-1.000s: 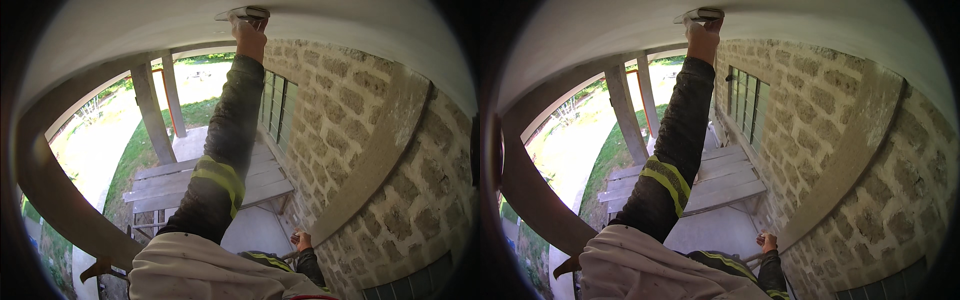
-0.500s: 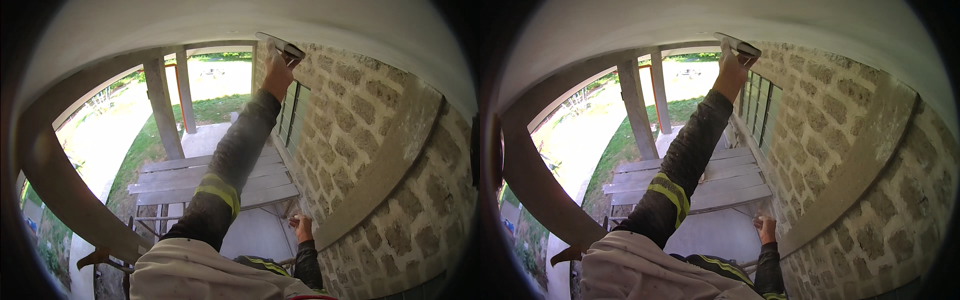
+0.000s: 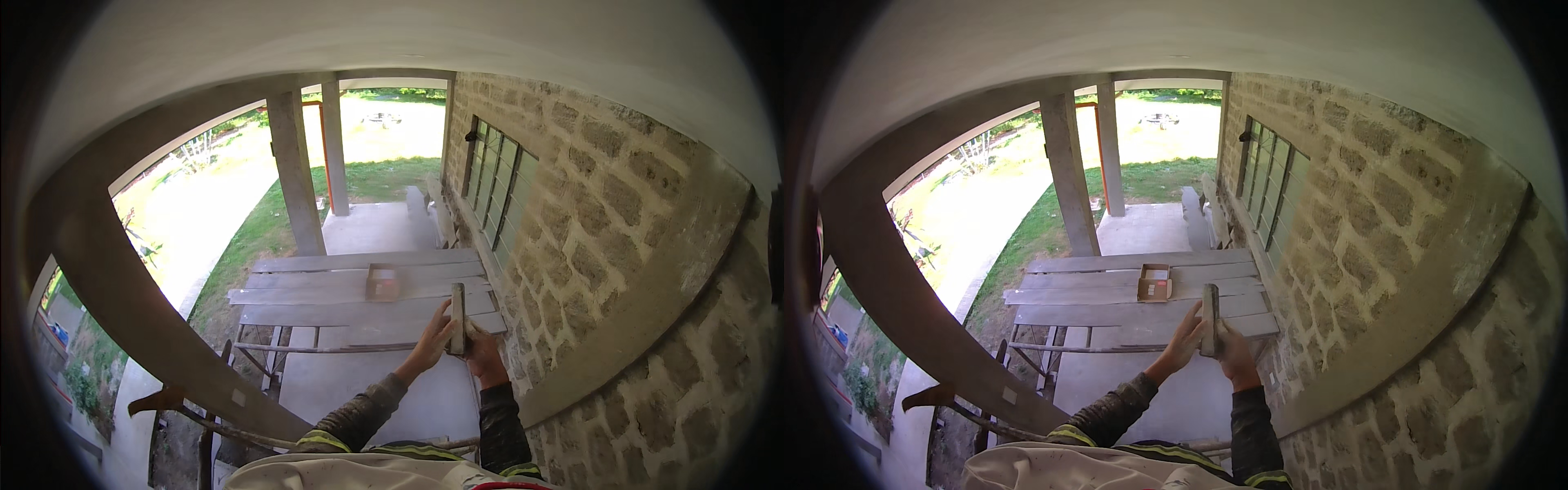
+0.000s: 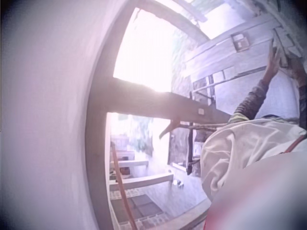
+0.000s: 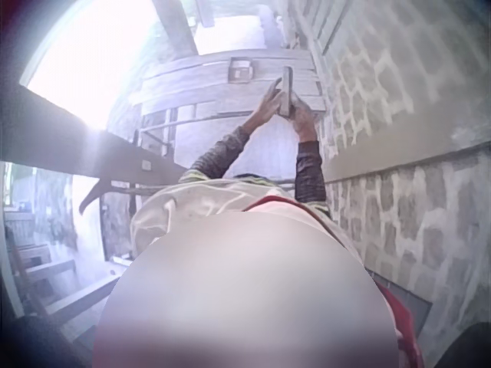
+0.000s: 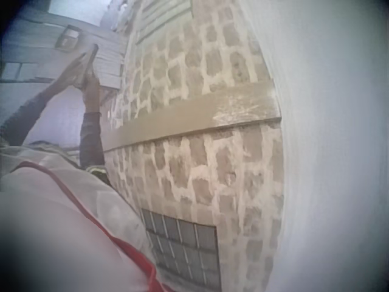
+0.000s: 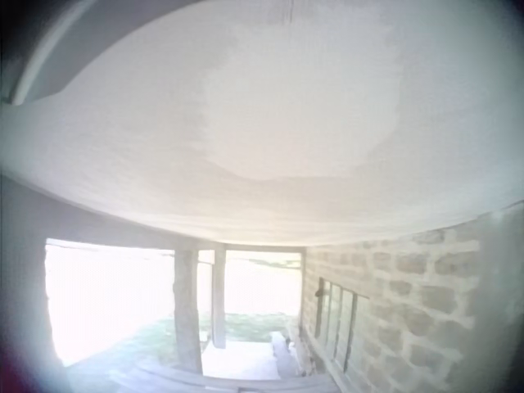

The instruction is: The person uses a hand trowel to smooth a white plastered ceiling surface. They repeatedly glide the trowel across the ceiling in overlapping strokes, moving along the length of the ceiling while standing on scaffolding.

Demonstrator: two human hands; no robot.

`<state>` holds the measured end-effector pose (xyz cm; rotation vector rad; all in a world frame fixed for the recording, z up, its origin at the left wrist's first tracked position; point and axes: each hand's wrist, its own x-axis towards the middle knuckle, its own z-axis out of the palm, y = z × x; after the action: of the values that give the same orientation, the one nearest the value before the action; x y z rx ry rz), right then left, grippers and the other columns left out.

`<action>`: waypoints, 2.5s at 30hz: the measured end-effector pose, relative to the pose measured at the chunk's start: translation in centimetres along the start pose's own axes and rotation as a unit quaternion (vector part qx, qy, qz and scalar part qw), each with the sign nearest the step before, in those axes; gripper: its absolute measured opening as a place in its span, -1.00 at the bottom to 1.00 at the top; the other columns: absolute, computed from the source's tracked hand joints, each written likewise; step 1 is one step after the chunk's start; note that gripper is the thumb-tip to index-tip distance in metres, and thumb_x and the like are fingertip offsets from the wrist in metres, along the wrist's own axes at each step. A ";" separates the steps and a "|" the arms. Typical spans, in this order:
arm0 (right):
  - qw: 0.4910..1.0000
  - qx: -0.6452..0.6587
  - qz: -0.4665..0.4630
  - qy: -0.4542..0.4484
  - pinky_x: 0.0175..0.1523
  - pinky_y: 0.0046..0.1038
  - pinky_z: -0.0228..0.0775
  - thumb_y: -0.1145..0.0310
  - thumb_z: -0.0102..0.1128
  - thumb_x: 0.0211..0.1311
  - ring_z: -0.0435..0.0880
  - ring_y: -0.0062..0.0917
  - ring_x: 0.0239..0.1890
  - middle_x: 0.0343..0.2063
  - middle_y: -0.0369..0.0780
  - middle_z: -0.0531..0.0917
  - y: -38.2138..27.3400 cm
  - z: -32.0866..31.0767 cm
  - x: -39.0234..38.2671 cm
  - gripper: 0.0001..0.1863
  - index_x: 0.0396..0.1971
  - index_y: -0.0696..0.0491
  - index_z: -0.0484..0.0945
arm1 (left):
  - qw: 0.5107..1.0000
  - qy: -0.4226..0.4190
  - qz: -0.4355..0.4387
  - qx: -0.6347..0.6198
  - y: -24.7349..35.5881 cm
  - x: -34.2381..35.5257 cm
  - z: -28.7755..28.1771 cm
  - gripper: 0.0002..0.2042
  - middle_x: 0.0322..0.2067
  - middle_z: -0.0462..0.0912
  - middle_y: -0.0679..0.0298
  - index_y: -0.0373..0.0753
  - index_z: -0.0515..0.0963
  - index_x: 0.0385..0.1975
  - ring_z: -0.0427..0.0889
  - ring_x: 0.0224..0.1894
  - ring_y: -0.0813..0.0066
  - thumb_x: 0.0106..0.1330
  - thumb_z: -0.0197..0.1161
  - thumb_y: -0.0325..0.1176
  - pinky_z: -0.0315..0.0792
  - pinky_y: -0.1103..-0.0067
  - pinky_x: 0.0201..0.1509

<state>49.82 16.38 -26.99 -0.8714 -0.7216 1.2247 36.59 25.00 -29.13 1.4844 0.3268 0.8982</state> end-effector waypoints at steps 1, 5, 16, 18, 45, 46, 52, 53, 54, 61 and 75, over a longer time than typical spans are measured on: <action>0.999 0.003 0.032 -0.003 -0.07 -0.46 0.61 0.18 0.05 0.53 0.69 -0.54 -0.12 -0.08 -0.23 0.65 1.3 -0.1 0.0 -0.54 0.24 0.16 0.46 | 0.997 0.003 0.023 0.069 -0.2 -1.1 -1.4 -0.38 0.10 0.55 0.20 -0.26 -0.05 0.55 0.52 0.07 0.46 0.62 0.01 -0.23 0.40 0.53 0.21; 0.998 -0.055 -0.004 -0.001 -0.07 -0.47 0.60 0.27 0.20 0.45 0.73 -0.47 -0.15 -0.18 -0.23 0.72 4.6 1.8 -0.3 -0.57 0.19 0.18 0.49 | 0.996 0.016 0.030 0.080 1.8 -3.8 -5.0 -0.33 0.15 0.50 0.16 -0.27 -0.06 0.55 0.51 0.09 0.43 0.58 0.09 -0.21 0.40 0.47 0.22; 0.934 -0.284 -0.103 -0.192 0.09 -0.35 0.53 0.20 0.21 0.41 0.60 -0.38 0.07 0.12 -0.12 0.53 11.8 15.7 -5.8 -0.30 0.47 0.07 0.21 | 0.938 0.340 -0.033 -0.056 8.6 -14.9 -12.1 -0.60 -0.23 0.51 0.28 -0.24 0.43 0.03 0.52 -0.25 0.53 0.28 0.42 -0.31 0.49 0.56 -0.23; 0.961 -0.070 0.099 -0.247 0.11 -0.37 0.54 0.22 0.18 0.46 0.56 -0.48 0.09 0.16 -0.16 0.48 12.3 16.2 -6.6 -0.26 0.53 0.02 0.10 | 0.936 0.333 -0.063 -0.097 8.8 -16.9 -13.2 -0.67 -0.27 0.48 0.31 -0.23 0.44 -0.05 0.49 -0.32 0.58 0.28 0.41 -0.33 0.47 0.57 -0.29; 0.754 0.200 -0.626 -0.018 0.23 -0.07 0.58 0.22 -0.06 0.50 0.46 -0.24 0.15 0.20 0.01 0.21 -28.8 42.9 -8.0 -0.33 0.41 0.02 -0.19 | 0.908 0.377 -0.104 -0.150 7.3 -37.5 -13.1 -0.60 -0.19 0.67 0.18 -0.26 0.47 0.12 0.66 -0.23 0.40 0.52 0.11 -0.06 0.54 0.47 -0.14; 0.798 0.229 -0.556 -0.033 0.23 -0.07 0.58 0.21 -0.08 0.51 0.45 -0.24 0.16 0.21 0.01 0.20 -28.9 42.7 -8.3 -0.34 0.41 0.02 -0.19 | 0.905 0.386 -0.099 -0.147 7.2 -38.1 -13.1 -0.60 -0.19 0.67 0.18 -0.26 0.48 0.12 0.66 -0.23 0.40 0.52 0.11 -0.07 0.54 0.47 -0.15; 0.718 0.218 -0.661 0.012 0.12 -0.14 0.64 0.15 -0.07 0.53 0.65 -0.29 -0.11 0.14 -0.06 0.36 -30.1 41.7 -8.3 -0.51 0.28 0.08 0.11 | 0.877 0.439 -0.113 -0.161 6.2 -39.6 -13.2 -0.63 -0.24 0.68 0.21 -0.28 0.53 0.08 0.66 -0.30 0.47 0.52 0.11 -0.11 0.54 0.57 -0.25; 0.696 0.226 -0.678 0.062 0.10 -0.15 0.65 0.13 -0.05 0.53 0.65 -0.31 -0.11 0.13 -0.07 0.38 -30.1 42.6 -7.8 -0.51 0.27 0.07 0.15 | 0.876 0.443 -0.108 -0.155 6.0 -39.5 -13.3 -0.62 -0.23 0.68 0.20 -0.28 0.52 0.08 0.66 -0.28 0.45 0.51 0.12 -0.09 0.54 0.54 -0.22; 0.685 0.241 -0.679 0.111 0.09 -0.16 0.65 0.11 -0.04 0.53 0.64 -0.32 -0.11 0.11 -0.07 0.40 -30.1 43.5 -7.4 -0.51 0.27 0.06 0.20 | 0.876 0.447 -0.105 -0.151 5.8 -39.5 -13.3 -0.60 -0.23 0.67 0.19 -0.28 0.51 0.09 0.66 -0.27 0.43 0.51 0.12 -0.07 0.54 0.51 -0.20; 0.761 0.252 -0.594 -0.061 0.14 -0.19 0.58 0.09 -0.08 0.54 0.55 -0.25 0.05 0.14 -0.04 0.40 -30.8 40.6 -7.1 -0.49 0.30 0.08 0.22 | 0.870 0.459 -0.115 -0.135 4.8 -37.8 -12.4 -0.59 -0.21 0.67 0.19 -0.28 0.50 0.10 0.66 -0.23 0.41 0.50 0.12 -0.06 0.54 0.48 -0.16; 0.730 0.257 -0.634 -0.017 0.21 -0.24 0.59 0.02 -0.08 0.54 0.52 -0.31 0.12 0.14 -0.03 0.37 -31.0 41.0 -8.6 -0.42 0.36 0.05 0.14 | 0.870 0.456 -0.126 -0.137 3.3 -37.8 -10.1 -0.65 -0.23 0.69 0.20 -0.29 0.55 0.07 0.67 -0.29 0.45 0.52 0.12 -0.14 0.56 0.53 -0.22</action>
<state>28.07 11.62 20.16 0.2095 -0.7185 0.1217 4.04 5.80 -39.67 0.6451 1.0146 1.3260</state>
